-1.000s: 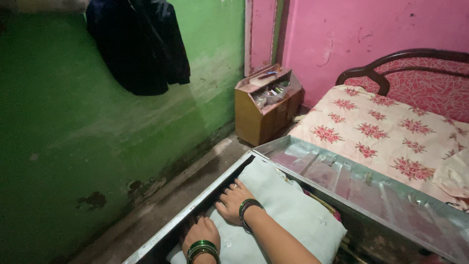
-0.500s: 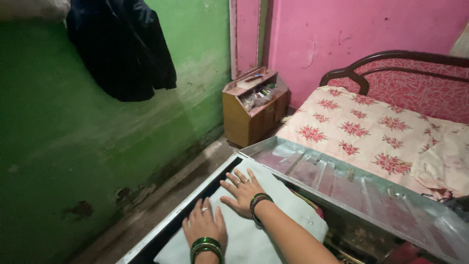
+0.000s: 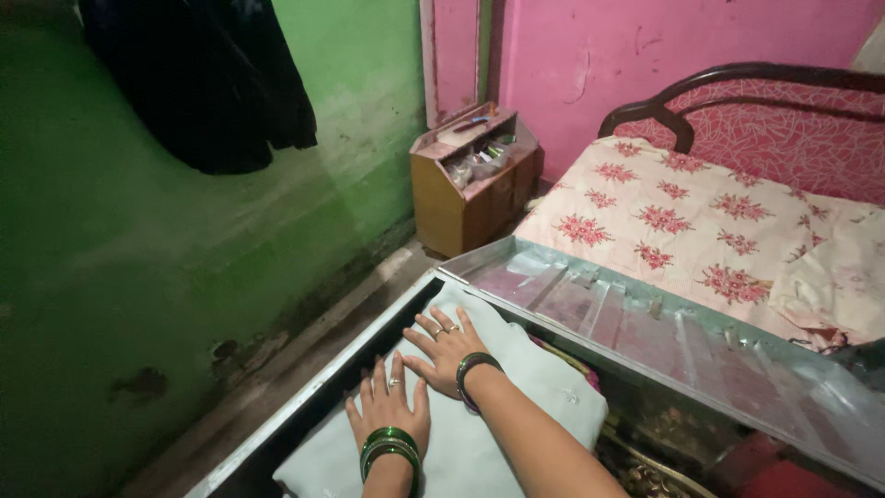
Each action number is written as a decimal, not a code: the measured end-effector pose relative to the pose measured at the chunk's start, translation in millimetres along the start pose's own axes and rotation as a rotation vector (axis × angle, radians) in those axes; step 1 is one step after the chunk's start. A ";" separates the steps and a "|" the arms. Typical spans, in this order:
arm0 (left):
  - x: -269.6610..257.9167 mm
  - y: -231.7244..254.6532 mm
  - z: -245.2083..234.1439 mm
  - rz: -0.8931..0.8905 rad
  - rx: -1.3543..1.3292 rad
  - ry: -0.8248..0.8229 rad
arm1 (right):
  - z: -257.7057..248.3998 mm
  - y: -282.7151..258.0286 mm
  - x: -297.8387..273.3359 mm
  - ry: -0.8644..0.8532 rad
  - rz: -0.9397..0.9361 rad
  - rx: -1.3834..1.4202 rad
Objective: The person picks up several garments from a bed and folds them by hand before placing them into a metal storage trunk.
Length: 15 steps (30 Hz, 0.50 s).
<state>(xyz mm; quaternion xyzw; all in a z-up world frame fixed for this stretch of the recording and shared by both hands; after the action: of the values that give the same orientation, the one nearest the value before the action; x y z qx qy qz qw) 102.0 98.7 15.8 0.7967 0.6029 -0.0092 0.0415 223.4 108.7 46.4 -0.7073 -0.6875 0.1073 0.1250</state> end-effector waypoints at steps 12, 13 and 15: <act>0.8 0.0 4.9 0.004 0.009 0.087 | -6.3 -5.0 -12.3 0.110 0.033 -0.113; -0.1 -1.2 3.1 0.003 0.017 0.099 | -8.2 -6.8 -16.8 0.107 0.034 -0.115; -1.3 -1.8 2.4 0.004 0.005 0.084 | -12.9 1.5 -29.1 0.096 0.154 -0.086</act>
<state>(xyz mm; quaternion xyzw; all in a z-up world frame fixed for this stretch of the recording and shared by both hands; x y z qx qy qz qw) 100.0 97.8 13.3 0.7977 0.6024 0.0227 0.0142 228.1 79.2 57.6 -0.7671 -0.6282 0.0530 0.1185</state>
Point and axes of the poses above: each hand's wrist, its own x-axis towards the middle knuckle, its own z-axis out of the palm, y = z × x, the point moved 10 cm from there along x, towards the middle knuckle, and after that the axes turned 13 degrees about x, right-handed, at the moved point
